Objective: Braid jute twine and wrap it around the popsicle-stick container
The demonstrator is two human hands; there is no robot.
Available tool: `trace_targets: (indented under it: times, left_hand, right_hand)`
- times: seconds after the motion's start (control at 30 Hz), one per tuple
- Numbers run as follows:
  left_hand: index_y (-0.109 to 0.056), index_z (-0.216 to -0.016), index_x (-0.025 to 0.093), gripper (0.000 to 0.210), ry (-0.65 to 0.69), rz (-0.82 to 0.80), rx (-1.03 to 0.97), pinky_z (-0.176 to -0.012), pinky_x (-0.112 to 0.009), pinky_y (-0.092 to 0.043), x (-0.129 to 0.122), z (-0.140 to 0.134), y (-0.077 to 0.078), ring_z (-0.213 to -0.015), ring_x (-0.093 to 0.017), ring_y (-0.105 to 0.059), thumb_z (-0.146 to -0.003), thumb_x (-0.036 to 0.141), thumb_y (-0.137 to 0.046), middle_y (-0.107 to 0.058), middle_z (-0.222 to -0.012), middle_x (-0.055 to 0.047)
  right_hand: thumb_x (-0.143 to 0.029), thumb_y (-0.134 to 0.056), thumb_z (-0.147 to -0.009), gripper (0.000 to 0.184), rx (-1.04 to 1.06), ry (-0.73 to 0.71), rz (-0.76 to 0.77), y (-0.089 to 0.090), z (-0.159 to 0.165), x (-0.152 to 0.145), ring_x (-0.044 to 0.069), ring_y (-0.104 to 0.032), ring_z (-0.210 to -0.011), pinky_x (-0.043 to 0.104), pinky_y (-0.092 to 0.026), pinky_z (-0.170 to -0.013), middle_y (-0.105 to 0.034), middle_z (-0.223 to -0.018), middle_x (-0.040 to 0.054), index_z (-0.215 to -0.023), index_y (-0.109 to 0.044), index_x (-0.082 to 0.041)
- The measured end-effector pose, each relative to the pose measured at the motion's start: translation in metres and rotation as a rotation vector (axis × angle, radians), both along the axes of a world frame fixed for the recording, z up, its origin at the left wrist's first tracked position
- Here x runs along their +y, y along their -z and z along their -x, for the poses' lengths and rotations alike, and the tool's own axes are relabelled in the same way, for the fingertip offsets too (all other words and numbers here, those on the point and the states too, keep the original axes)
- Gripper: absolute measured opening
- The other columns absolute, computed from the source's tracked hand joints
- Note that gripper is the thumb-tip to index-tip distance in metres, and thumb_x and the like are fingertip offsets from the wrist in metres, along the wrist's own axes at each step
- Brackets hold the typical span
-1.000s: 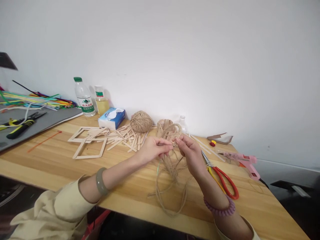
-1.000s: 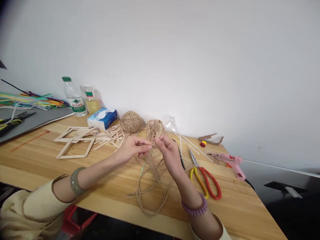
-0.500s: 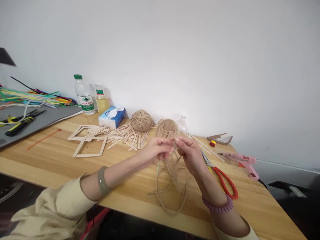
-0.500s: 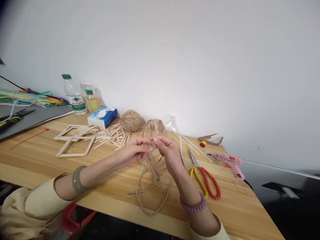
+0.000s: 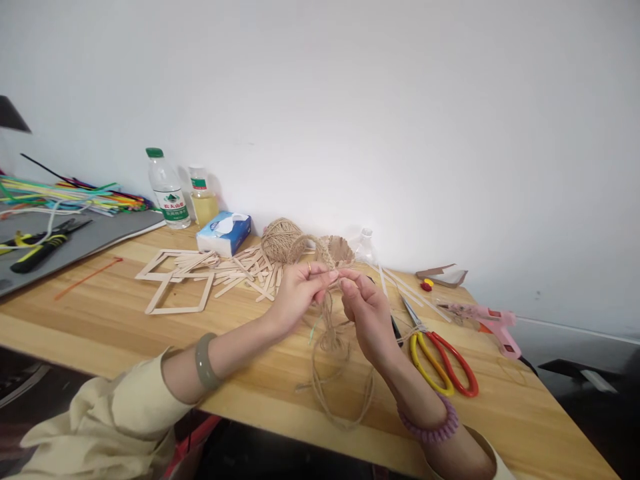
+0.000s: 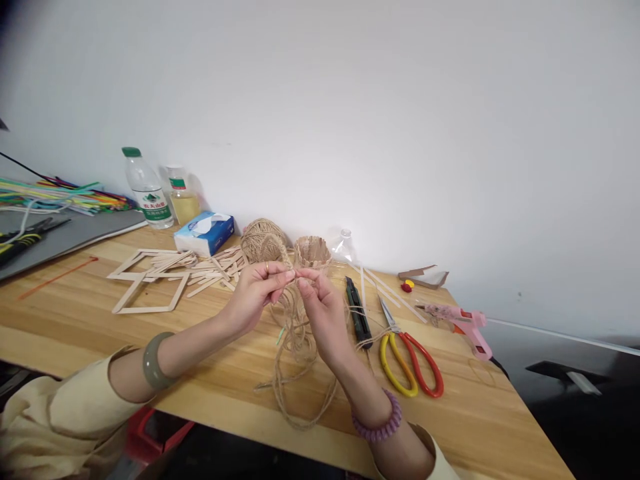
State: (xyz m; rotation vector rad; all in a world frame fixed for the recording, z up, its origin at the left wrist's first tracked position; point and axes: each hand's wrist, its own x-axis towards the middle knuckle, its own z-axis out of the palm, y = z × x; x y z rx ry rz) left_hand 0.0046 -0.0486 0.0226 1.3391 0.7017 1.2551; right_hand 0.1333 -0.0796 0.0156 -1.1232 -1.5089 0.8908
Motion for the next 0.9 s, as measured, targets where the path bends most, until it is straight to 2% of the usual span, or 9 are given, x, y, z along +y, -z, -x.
trace_targets:
  times: [0.17, 0.27, 0.33, 0.43, 0.57, 0.67, 0.77, 0.83, 0.9]
  left_hand:
    - [-0.063, -0.082, 0.013, 0.023, 0.045, -0.037, 0.063, -0.041, -0.02, -0.02, 0.006, 0.004, -0.004, -0.038, -0.005, -0.03, -0.072, 0.033, -0.059, -0.04, -0.04, 0.006]
    - [-0.064, -0.084, 0.012, 0.023, 0.117, -0.061, 0.109, -0.041, -0.019, -0.021, 0.006, 0.006, -0.007, -0.038, -0.005, -0.031, -0.073, 0.031, -0.058, -0.039, -0.04, 0.006]
    - [-0.065, -0.084, 0.012, 0.023, 0.15, -0.054, 0.109, -0.041, -0.019, -0.022, 0.006, 0.006, -0.007, -0.038, -0.004, -0.031, -0.074, 0.032, -0.058, -0.04, -0.04, 0.006]
    - [-0.064, -0.084, 0.012, 0.025, 0.19, -0.025, 0.103, -0.04, -0.019, -0.024, 0.006, 0.006, -0.006, -0.038, -0.005, -0.033, -0.074, 0.034, -0.058, -0.041, -0.04, 0.006]
    - [-0.061, -0.073, 0.013, 0.024, 0.237, -0.012, 0.108, -0.042, -0.018, -0.026, 0.006, 0.004, -0.004, -0.04, -0.005, -0.038, -0.074, 0.036, -0.057, -0.048, -0.043, 0.004]
    - [-0.06, -0.071, 0.013, 0.024, 0.248, -0.028, 0.127, -0.042, -0.018, -0.026, 0.006, 0.003, -0.004, -0.041, -0.005, -0.039, -0.075, 0.036, -0.056, -0.053, -0.047, 0.002]
    - [-0.062, -0.074, 0.013, 0.022, 0.165, -0.037, 0.147, -0.043, -0.019, -0.025, 0.006, 0.003, -0.003, -0.039, -0.005, -0.035, -0.074, 0.035, -0.057, -0.044, -0.041, 0.006]
    - [-0.063, -0.077, 0.013, 0.022, 0.121, -0.052, 0.149, -0.043, -0.019, -0.025, 0.006, 0.003, -0.004, -0.039, -0.005, -0.033, -0.073, 0.034, -0.058, -0.04, -0.04, 0.007]
    - [-0.064, -0.079, 0.013, 0.022, 0.102, -0.069, 0.142, -0.043, -0.019, -0.025, 0.007, 0.004, -0.005, -0.04, -0.005, -0.033, -0.073, 0.033, -0.059, -0.04, -0.04, 0.006]
  right_hand:
    - [-0.043, -0.052, -0.078, 0.026, 0.124, -0.015, 0.088, -0.001, -0.003, 0.001, 0.007, -0.021, -0.043, 0.022, -0.018, -0.042, -0.026, -0.047, -0.0072, -0.073, -0.059, -0.018]
    - [-0.039, -0.054, -0.078, 0.023, 0.077, -0.003, 0.053, -0.008, -0.007, 0.001, 0.009, -0.03, -0.047, 0.022, -0.026, -0.046, -0.029, -0.046, -0.0064, -0.068, -0.06, -0.019]
    - [-0.037, -0.055, -0.078, 0.024, 0.022, -0.038, 0.023, -0.012, -0.009, 0.002, 0.01, -0.04, -0.054, 0.023, -0.033, -0.054, -0.038, -0.05, -0.0043, -0.063, -0.059, -0.018]
    - [-0.035, -0.05, -0.081, 0.024, 0.018, -0.195, 0.029, -0.017, -0.011, 0.002, 0.013, -0.051, -0.072, 0.026, -0.04, -0.07, -0.054, -0.068, -0.0002, -0.069, -0.061, -0.018]
    - [-0.034, -0.047, -0.083, 0.02, 0.189, -0.33, 0.134, -0.017, -0.012, 0.002, 0.012, -0.053, -0.071, 0.028, -0.042, -0.071, -0.057, -0.074, 0.0004, -0.089, -0.06, -0.02]
    - [-0.035, -0.051, -0.08, 0.018, 0.251, -0.304, 0.218, -0.016, -0.012, 0.001, 0.01, -0.047, -0.06, 0.024, -0.041, -0.061, -0.051, -0.064, -0.0021, -0.083, -0.058, -0.018]
    - [-0.036, -0.056, -0.075, 0.019, 0.3, -0.206, 0.312, -0.018, -0.01, -0.001, 0.006, -0.027, -0.045, 0.017, -0.023, -0.041, -0.03, -0.052, -0.008, -0.081, -0.054, -0.018]
    - [-0.037, -0.057, -0.074, 0.02, 0.298, -0.169, 0.339, -0.019, -0.008, -0.002, 0.006, -0.015, -0.043, 0.018, -0.011, -0.038, -0.02, -0.052, -0.0091, -0.077, -0.053, -0.018]
    - [-0.039, -0.056, -0.075, 0.022, 0.254, -0.17, 0.307, -0.02, -0.008, -0.003, 0.006, -0.012, -0.044, 0.019, -0.009, -0.039, -0.018, -0.052, -0.0088, -0.071, -0.052, -0.018]
